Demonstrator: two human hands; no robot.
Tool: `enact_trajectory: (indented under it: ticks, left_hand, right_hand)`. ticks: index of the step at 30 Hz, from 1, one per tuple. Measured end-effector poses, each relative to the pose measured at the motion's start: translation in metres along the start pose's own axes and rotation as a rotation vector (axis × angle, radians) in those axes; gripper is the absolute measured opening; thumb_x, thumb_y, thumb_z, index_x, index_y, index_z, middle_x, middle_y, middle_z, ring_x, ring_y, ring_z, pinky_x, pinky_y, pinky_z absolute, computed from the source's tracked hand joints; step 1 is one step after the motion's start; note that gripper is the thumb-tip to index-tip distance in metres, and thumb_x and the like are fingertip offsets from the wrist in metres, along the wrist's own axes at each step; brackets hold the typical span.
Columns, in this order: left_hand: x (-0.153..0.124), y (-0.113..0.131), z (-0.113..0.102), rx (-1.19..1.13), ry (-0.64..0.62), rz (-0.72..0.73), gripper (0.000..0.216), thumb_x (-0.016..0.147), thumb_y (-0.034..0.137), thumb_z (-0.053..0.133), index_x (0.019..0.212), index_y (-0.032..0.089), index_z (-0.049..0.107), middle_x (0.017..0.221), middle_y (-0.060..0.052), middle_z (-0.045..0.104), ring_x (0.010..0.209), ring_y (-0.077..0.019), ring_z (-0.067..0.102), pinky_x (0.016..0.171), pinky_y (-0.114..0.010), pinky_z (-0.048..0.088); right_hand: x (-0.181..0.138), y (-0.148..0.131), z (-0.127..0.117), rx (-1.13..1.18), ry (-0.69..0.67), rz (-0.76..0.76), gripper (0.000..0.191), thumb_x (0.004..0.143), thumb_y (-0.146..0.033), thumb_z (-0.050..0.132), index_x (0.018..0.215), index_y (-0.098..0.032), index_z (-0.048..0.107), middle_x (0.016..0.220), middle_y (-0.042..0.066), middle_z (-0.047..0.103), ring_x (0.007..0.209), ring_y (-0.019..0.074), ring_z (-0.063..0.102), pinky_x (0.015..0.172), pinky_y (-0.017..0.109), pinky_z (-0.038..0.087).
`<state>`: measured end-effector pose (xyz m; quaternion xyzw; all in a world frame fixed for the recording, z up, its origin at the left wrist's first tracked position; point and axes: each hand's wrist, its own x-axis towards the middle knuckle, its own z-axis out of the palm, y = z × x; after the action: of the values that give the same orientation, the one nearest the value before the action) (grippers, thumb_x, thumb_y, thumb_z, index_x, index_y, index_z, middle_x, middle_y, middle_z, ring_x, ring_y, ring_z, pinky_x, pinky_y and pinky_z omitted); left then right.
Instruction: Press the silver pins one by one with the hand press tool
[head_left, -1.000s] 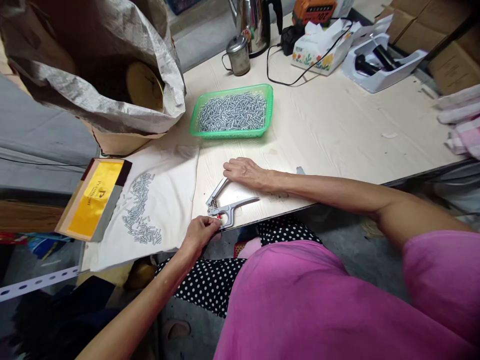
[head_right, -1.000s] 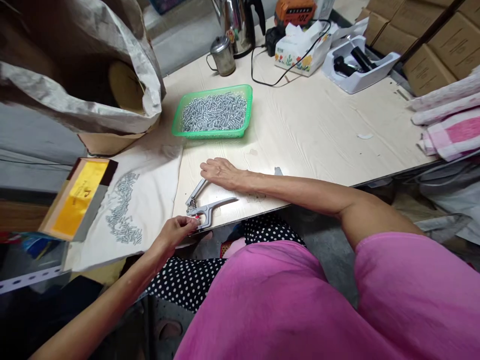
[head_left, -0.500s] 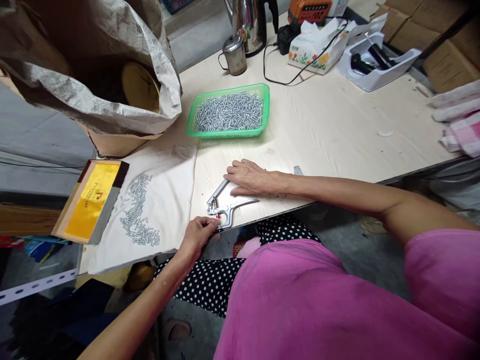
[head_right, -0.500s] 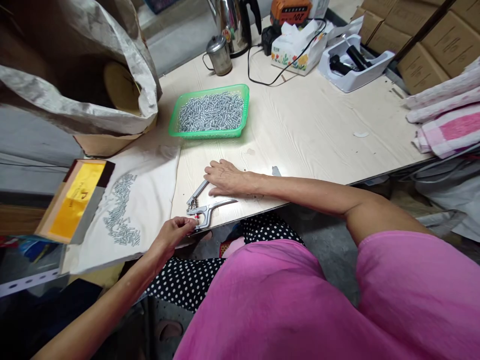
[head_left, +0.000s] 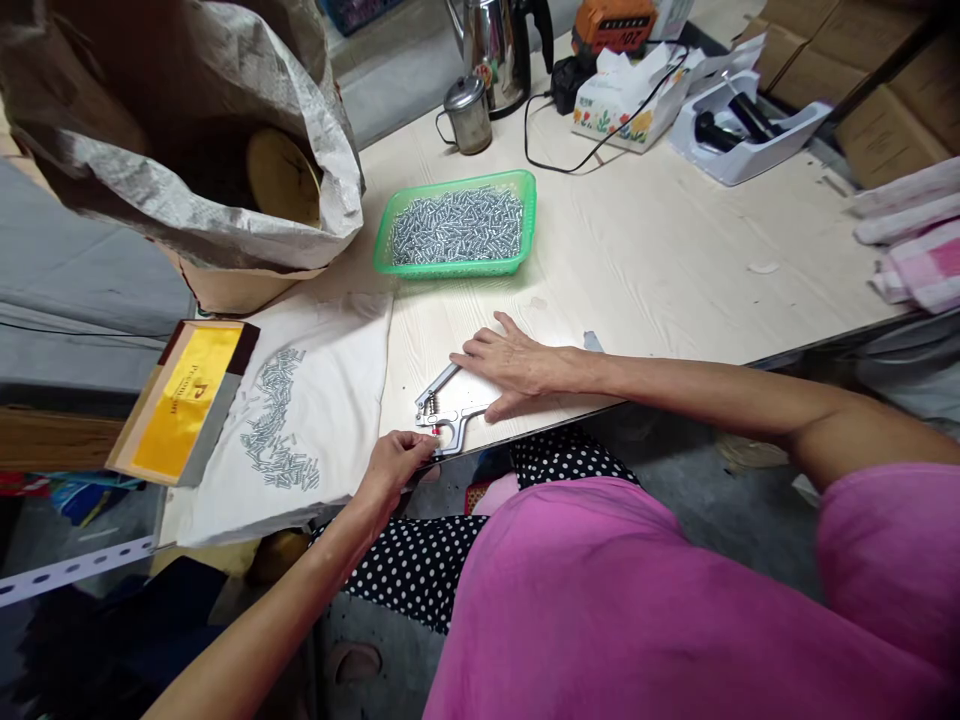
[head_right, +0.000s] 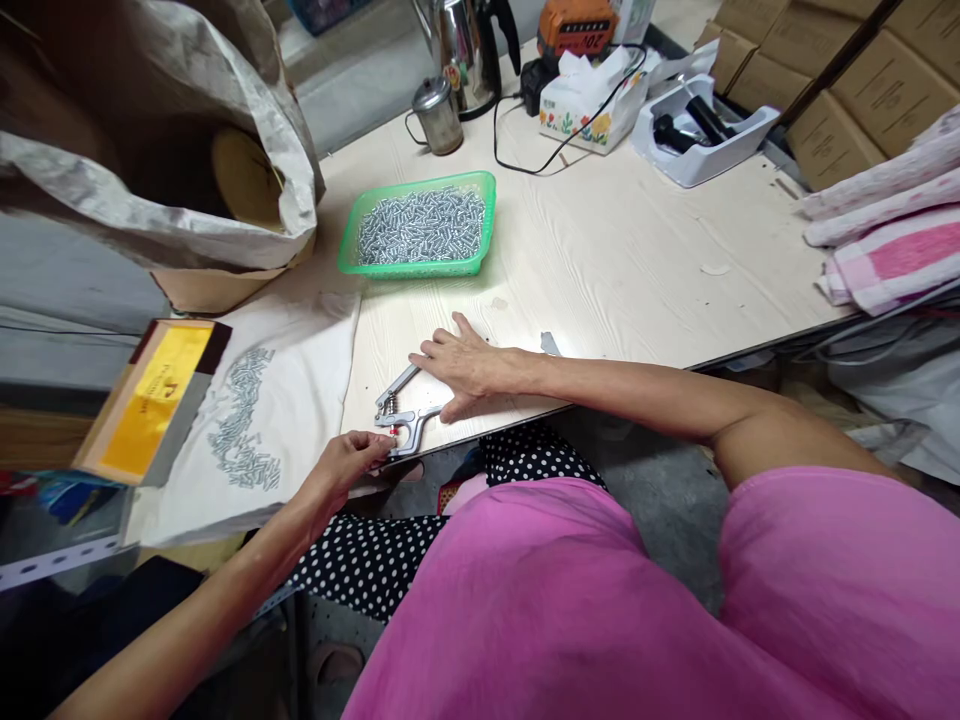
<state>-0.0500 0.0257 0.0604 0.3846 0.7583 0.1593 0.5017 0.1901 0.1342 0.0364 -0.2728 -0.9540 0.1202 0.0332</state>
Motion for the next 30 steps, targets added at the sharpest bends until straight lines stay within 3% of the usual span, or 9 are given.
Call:
enact_trajectory:
  ticks: [6,10,12,15,17,20,24,27,30]
  left_hand:
    - [0.002,0.005,0.0,0.01,-0.007,-0.04,0.042,0.046,0.053,0.08,0.058,0.016,0.064,0.055,0.0,0.058,0.052,-0.0112,0.048,0.051,-0.024,0.036]
    - [0.002,0.001,-0.004,0.218,-0.008,0.028,0.037,0.066,0.053,0.073,0.063,0.016,0.067,0.061,-0.003,0.061,0.057,-0.0158,0.053,0.056,-0.028,0.042]
    - [-0.001,-0.002,-0.005,0.433,0.1,0.195,0.035,0.08,0.05,0.066,0.071,0.016,0.07,0.073,-0.007,0.066,0.066,-0.0198,0.06,0.064,-0.033,0.048]
    - [-0.002,-0.001,0.002,0.688,0.298,0.564,0.031,0.091,0.045,0.063,0.098,0.017,0.074,0.105,-0.012,0.069,0.095,-0.0276,0.065,0.083,-0.041,0.054]
    - [0.004,0.003,0.01,0.777,0.293,0.782,0.037,0.092,0.041,0.065,0.12,0.017,0.067,0.129,-0.016,0.065,0.118,-0.0323,0.06,0.097,-0.048,0.052]
    - [0.021,0.012,0.021,0.869,0.156,0.982,0.057,0.094,0.034,0.065,0.146,0.019,0.047,0.152,-0.018,0.051,0.136,-0.0338,0.049,0.109,-0.053,0.046]
    - [0.041,0.024,0.023,0.999,0.033,1.016,0.07,0.094,0.035,0.067,0.154,0.016,0.036,0.147,-0.018,0.054,0.127,-0.0336,0.054,0.106,-0.051,0.048]
    - [0.044,0.031,0.022,1.08,0.041,1.0,0.074,0.092,0.043,0.07,0.151,0.012,0.04,0.135,-0.019,0.06,0.116,-0.0336,0.056,0.099,-0.049,0.05]
    - [0.043,0.036,0.023,1.12,0.04,0.983,0.064,0.092,0.048,0.07,0.143,0.014,0.051,0.123,-0.016,0.064,0.109,-0.0319,0.057,0.092,-0.045,0.051]
  right_hand:
    - [-0.003,-0.004,0.001,0.023,0.01,0.002,0.077,0.085,-0.059,0.074,0.14,-0.012,0.048,0.127,0.018,0.058,0.114,0.035,0.046,0.107,0.065,0.024]
    - [-0.009,-0.007,0.002,0.034,0.04,-0.015,0.061,0.094,-0.047,0.067,0.139,-0.013,0.047,0.126,0.017,0.059,0.113,0.033,0.047,0.105,0.06,0.027]
    - [-0.012,-0.01,0.002,0.038,0.059,-0.025,0.055,0.097,-0.043,0.064,0.139,-0.013,0.047,0.126,0.017,0.059,0.112,0.0324,0.047,0.104,0.057,0.028]
    - [-0.015,-0.013,0.003,0.04,0.096,-0.044,0.055,0.099,-0.041,0.06,0.143,-0.013,0.043,0.124,0.016,0.061,0.111,0.0322,0.049,0.102,0.056,0.028]
    - [-0.016,-0.014,0.005,0.038,0.112,-0.049,0.062,0.099,-0.042,0.06,0.148,-0.012,0.037,0.125,0.017,0.061,0.111,0.0325,0.05,0.102,0.056,0.029]
    - [-0.016,-0.015,0.007,0.055,0.108,-0.026,0.079,0.095,-0.049,0.066,0.153,-0.009,0.03,0.128,0.019,0.06,0.115,0.0334,0.05,0.103,0.054,0.032]
    - [-0.018,-0.014,0.005,0.05,0.035,0.111,0.085,0.083,-0.06,0.077,0.141,-0.006,0.046,0.128,0.022,0.06,0.115,0.0352,0.052,0.098,0.05,0.04]
    - [-0.021,-0.017,0.006,0.001,0.01,0.135,0.064,0.085,-0.057,0.077,0.122,-0.007,0.06,0.119,0.019,0.063,0.108,0.0326,0.054,0.09,0.044,0.044]
    - [-0.021,-0.022,0.011,-0.042,0.038,0.118,0.045,0.094,-0.045,0.07,0.117,-0.008,0.061,0.113,0.017,0.063,0.106,0.0299,0.054,0.086,0.042,0.044]
